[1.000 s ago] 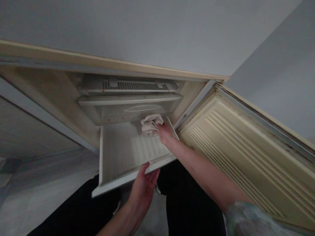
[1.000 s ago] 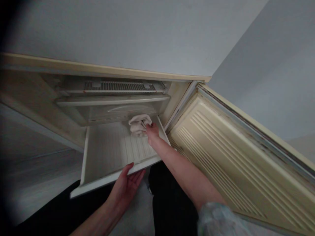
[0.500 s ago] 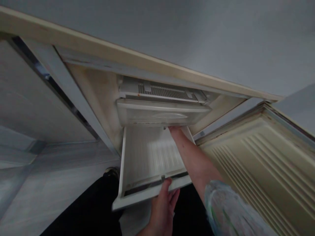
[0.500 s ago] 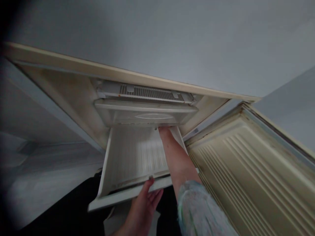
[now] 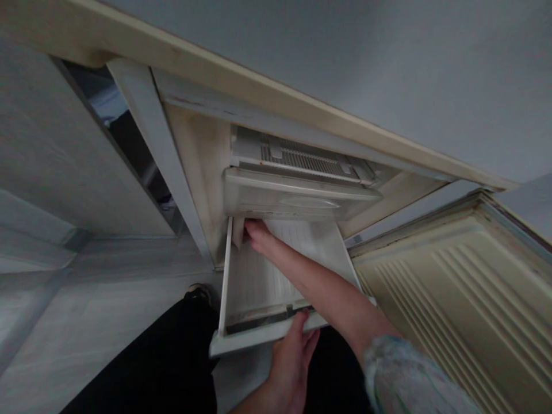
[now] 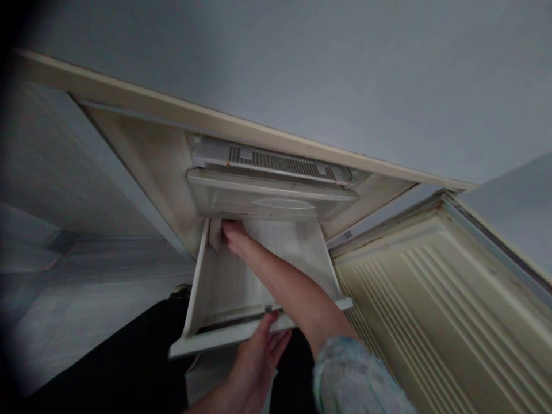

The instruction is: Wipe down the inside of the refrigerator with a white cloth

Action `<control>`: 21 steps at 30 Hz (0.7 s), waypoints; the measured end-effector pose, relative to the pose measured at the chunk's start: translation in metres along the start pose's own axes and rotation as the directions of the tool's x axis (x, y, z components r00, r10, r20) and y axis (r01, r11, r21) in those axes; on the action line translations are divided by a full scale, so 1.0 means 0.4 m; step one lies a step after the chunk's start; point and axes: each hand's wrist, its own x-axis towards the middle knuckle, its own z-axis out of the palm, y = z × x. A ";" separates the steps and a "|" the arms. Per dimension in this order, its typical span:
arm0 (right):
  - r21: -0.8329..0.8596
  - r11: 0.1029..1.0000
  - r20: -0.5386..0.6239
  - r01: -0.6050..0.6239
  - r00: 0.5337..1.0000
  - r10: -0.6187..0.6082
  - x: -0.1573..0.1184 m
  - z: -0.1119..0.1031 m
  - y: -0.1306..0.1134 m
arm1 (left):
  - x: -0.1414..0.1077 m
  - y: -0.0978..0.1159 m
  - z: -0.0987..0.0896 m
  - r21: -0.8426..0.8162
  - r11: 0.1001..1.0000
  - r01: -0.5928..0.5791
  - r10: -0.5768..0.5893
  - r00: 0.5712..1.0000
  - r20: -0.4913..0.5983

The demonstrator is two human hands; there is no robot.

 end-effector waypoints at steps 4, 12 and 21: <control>-0.379 0.887 0.325 -0.262 0.860 0.393 -0.211 -0.066 0.067 | -0.012 0.010 0.008 -0.005 1.000 -0.030 0.030 0.999 -0.031; -0.789 0.563 0.081 0.246 0.950 -0.301 -0.120 -0.107 -0.008 | -0.007 -0.011 -0.002 -0.017 1.000 -0.003 0.002 0.998 -0.057; -0.937 0.140 0.281 0.321 0.927 -0.250 0.073 -0.094 -0.002 | -0.022 0.006 0.006 -0.052 0.997 0.058 -0.058 0.998 -0.007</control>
